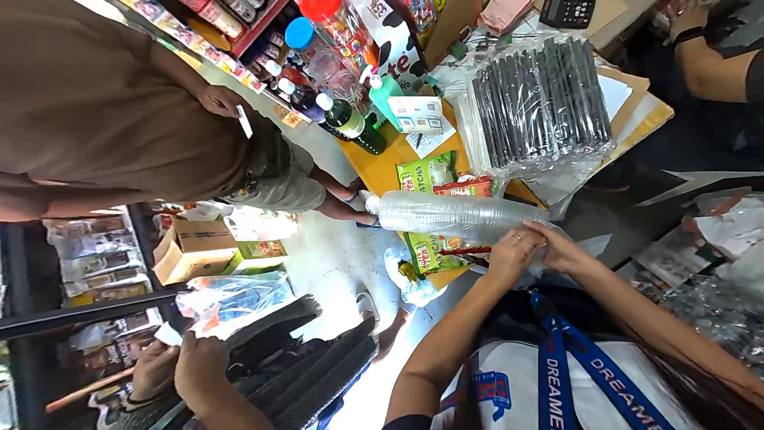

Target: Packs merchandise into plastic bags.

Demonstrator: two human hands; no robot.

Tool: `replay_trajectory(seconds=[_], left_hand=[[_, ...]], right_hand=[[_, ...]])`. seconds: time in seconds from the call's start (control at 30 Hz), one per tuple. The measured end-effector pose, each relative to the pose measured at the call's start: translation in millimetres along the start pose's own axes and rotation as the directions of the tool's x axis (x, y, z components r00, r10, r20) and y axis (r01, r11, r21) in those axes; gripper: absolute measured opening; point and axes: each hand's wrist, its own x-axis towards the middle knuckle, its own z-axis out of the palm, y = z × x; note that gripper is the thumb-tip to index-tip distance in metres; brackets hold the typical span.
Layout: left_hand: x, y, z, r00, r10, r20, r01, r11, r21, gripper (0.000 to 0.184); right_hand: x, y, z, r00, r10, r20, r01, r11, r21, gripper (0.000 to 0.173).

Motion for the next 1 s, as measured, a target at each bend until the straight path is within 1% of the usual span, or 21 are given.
replay_trajectory(seconds=[0.03,0.1,0.13,0.17,0.2,0.23,0.27,0.3,0.33,0.37,0.4,0.43,0.5,0.63,0.67,0.73,0.8,0.87,0.93,0.97,1.0], left_hand=[[4.1,-0.4,-4.3,0.999,-0.003,0.048,0.003,1.0,-0.009,0.01],[17.1,2.8,-31.7,0.991,-0.051,0.12,0.055,0.998,-0.026,0.015],[21.7,2.2,-52.5,0.992,-0.099,0.076,0.099,0.995,-0.003,0.018],[23.5,-3.8,-76.2,0.988,-0.151,-0.038,0.152,0.988,0.035,0.02],[22.9,-14.1,-102.9,0.961,-0.207,-0.184,0.224,0.972,0.077,0.022],[21.9,-27.1,-133.4,0.91,-0.278,-0.309,0.327,0.937,0.121,0.026],[20.5,-43.0,-164.0,0.841,-0.361,-0.404,0.448,0.883,0.143,0.034],[17.6,-62.0,-191.2,0.77,-0.44,-0.462,0.554,0.821,0.14,0.044],[12.6,-82.1,-211.3,0.701,-0.517,-0.491,0.64,0.76,0.114,0.055],[5.5,-100.1,-223.9,0.636,-0.608,-0.475,0.717,0.693,0.072,0.062],[-3.0,-115.2,-231.6,0.579,-0.708,-0.404,0.783,0.621,0.034,0.066],[-11.4,-127.3,-235.0,0.549,-0.77,-0.326,0.818,0.575,0.021,0.064],[-20.9,-132.3,-235.0,0.537,-0.802,-0.26,0.832,0.555,0.009,0.061],[-32.8,-111.4,-233.6,0.536,-0.786,-0.308,0.826,0.564,0.0,0.049],[-35.6,-107.2,-233.3,0.535,-0.786,-0.31,0.824,0.567,-0.014,0.047],[-38.9,-99.4,-229.0,0.54,-0.791,-0.287,0.809,0.582,-0.079,0.045],[-38.0,-92.7,-221.3,0.559,-0.79,-0.251,0.793,0.598,-0.118,0.042],[-33.4,-84.9,-217.3,0.562,-0.798,-0.217,0.813,0.582,-0.033,0.041],[-21.8,-68.9,-223.1,0.527,-0.832,-0.173,0.849,0.505,0.157,0.048],[-12.6,-53.8,-227.3,0.551,-0.816,-0.175,0.828,0.508,0.236,0.051],[-0.6,-29.9,-231.2,0.626,-0.755,-0.195,0.773,0.569,0.28,0.053]], right_hand=[[4.4,0.5,-1.1,1.0,0.002,0.005,-0.002,1.0,0.029,0.023],[10.4,-0.3,-3.0,1.0,-0.022,-0.013,0.023,0.998,0.056,0.023],[10.4,-1.1,-3.5,0.999,-0.027,-0.038,0.029,0.998,0.051,0.026],[9.6,-2.6,-4.3,0.998,-0.028,-0.053,0.03,0.999,0.039,0.035],[9.5,-3.1,-4.7,0.998,-0.023,-0.066,0.025,0.999,0.028,0.043],[9.6,-2.9,-5.3,0.997,-0.018,-0.073,0.019,1.0,0.02,0.047],[9.9,-3.0,-6.0,0.997,-0.011,-0.076,0.012,1.0,0.014,0.048],[10.6,-3.3,-6.8,0.997,-0.006,-0.076,0.007,1.0,0.01,0.048],[11.4,-3.8,-8.2,0.997,-0.002,-0.071,0.002,1.0,0.005,0.048],[11.8,-4.4,-9.6,0.998,0.002,-0.066,-0.002,1.0,-0.002,0.048],[12.6,-4.6,-11.1,0.998,0.008,-0.063,-0.008,1.0,-0.009,0.049],[14.7,-4.9,-12.7,0.998,0.017,-0.06,-0.018,1.0,-0.018,0.049],[17.3,-8.6,-15.9,0.999,0.034,-0.041,-0.036,0.999,-0.029,0.049],[17.6,-10.5,-30.1,0.998,0.053,0.044,-0.053,0.999,-0.01,0.039],[17.1,-10.8,-32.6,0.996,0.058,0.064,-0.057,0.998,-0.016,0.038],[16.9,-9.8,-39.0,0.995,0.063,0.08,-0.061,0.997,-0.037,0.045],[18.2,-8.9,-48.1,0.997,0.049,0.063,-0.048,0.999,-0.021,0.05],[18.5,-9.2,-55.2,0.999,0.009,0.035,-0.009,1.0,-0.022,0.049],[18.9,-8.9,-62.4,0.999,-0.041,0.013,0.042,0.999,-0.028,0.046],[20.2,-8.0,-66.4,0.998,-0.059,0.006,0.059,0.998,-0.026,0.045],[22.0,-6.9,-70.4,0.998,-0.068,0.005,0.068,0.997,-0.024,0.046]])
